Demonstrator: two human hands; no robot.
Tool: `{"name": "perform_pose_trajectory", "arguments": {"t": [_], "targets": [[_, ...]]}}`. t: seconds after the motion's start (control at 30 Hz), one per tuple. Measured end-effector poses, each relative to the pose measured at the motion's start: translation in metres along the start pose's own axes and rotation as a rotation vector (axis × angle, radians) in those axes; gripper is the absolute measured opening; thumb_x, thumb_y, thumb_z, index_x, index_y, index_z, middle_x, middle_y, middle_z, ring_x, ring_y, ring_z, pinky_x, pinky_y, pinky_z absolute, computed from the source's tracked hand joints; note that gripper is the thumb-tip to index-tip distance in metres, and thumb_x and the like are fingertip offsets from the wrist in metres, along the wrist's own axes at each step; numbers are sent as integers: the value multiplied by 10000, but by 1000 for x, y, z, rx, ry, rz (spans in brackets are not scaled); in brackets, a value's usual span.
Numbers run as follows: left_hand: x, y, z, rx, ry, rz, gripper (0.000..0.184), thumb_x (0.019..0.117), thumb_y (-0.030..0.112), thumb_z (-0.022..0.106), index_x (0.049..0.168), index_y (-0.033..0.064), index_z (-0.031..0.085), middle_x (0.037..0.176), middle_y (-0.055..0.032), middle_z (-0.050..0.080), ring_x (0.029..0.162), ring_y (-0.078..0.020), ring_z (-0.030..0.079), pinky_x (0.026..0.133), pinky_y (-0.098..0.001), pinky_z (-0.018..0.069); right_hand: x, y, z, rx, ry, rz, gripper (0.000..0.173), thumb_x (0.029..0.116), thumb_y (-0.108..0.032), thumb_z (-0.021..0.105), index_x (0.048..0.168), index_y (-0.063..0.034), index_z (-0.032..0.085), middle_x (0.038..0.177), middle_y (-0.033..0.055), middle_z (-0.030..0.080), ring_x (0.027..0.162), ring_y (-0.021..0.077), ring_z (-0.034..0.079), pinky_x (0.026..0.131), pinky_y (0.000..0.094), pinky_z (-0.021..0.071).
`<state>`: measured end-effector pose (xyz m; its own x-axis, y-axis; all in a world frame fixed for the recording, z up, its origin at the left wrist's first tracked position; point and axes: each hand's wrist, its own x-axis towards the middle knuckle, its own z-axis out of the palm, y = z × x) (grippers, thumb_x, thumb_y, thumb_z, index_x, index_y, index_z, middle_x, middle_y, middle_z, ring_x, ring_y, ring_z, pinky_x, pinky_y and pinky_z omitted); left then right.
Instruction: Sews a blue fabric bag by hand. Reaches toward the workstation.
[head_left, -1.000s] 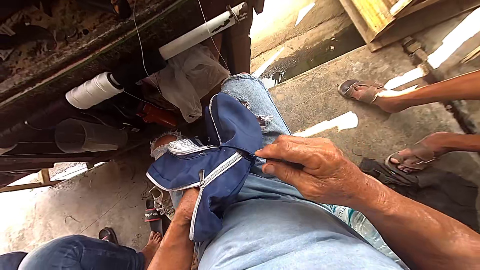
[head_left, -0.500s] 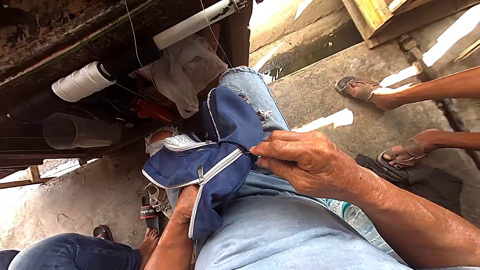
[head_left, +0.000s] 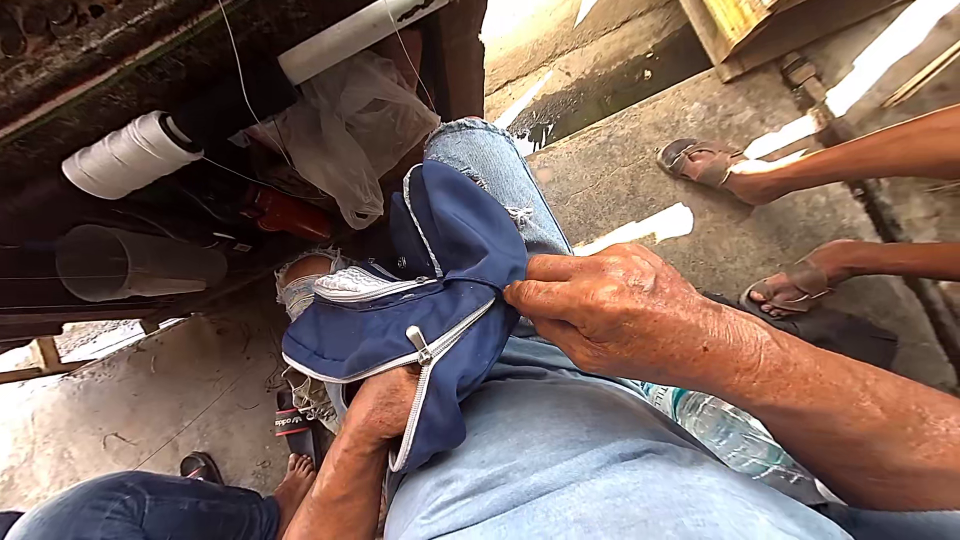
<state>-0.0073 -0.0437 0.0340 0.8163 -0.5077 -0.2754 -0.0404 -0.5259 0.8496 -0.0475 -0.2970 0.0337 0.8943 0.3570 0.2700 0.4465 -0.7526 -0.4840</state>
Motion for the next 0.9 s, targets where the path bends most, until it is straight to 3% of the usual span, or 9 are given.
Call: {"name": "perform_pose_trajectory", "arguments": {"t": [0.1, 0.17, 0.47, 0.63, 0.7, 0.8, 0.9], "targets": [[3, 6, 5, 69, -92, -30, 166, 930, 161, 636, 851, 22, 682, 769, 78, 650, 772, 157, 570, 749, -58, 454, -1, -1, 0, -92, -70, -6, 146, 901, -136, 564, 826, -113, 687, 714, 26, 559, 492, 172, 512, 393, 331, 326], [4, 9, 7, 114, -143, -63, 204, 964, 156, 609, 910, -19, 698, 815, 11, 664, 800, 96, 576, 774, -109, 449, -3, -1, 3, -124, -82, -5, 137, 895, -132, 570, 803, -107, 667, 713, 39, 557, 479, 185, 509, 384, 337, 325], [10, 6, 16, 50, -211, -147, 187, 1003, 128, 566, 920, -4, 670, 797, 41, 627, 774, 100, 562, 756, -103, 455, -5, 0, 20, -192, -89, 47, 119, 866, -138, 592, 770, -76, 626, 671, 63, 520, 462, 218, 501, 382, 351, 327], [10, -2, 19, 60, -221, -122, 224, 1018, 144, 542, 969, -24, 682, 853, 10, 644, 823, 83, 563, 790, -117, 449, 0, 4, 21, 46, -148, 270, 103, 845, -160, 633, 747, -133, 619, 627, -12, 556, 562, 159, 581, 475, 376, 428], [11, -2, 19, 37, -233, -159, 202, 1022, 139, 541, 965, 1, 677, 829, 41, 631, 803, 104, 562, 779, -99, 457, -5, 3, 27, -54, -105, 181, 114, 858, -166, 601, 760, -107, 611, 647, 25, 536, 522, 197, 555, 433, 378, 394], [13, -2, 21, 75, -225, -165, 217, 1028, 125, 532, 989, -28, 682, 860, -8, 642, 824, 64, 566, 794, -130, 452, -10, 6, 32, -180, -51, 43, 165, 890, -176, 555, 776, -72, 613, 676, 75, 515, 470, 234, 508, 384, 369, 337], [13, -5, 22, 85, -213, -148, 222, 1032, 128, 532, 993, -31, 682, 871, -22, 646, 835, 51, 567, 805, -137, 455, 1, 13, 21, 217, -162, 364, 124, 884, -168, 577, 777, -115, 612, 631, -3, 542, 560, 146, 548, 494, 367, 406]]}}
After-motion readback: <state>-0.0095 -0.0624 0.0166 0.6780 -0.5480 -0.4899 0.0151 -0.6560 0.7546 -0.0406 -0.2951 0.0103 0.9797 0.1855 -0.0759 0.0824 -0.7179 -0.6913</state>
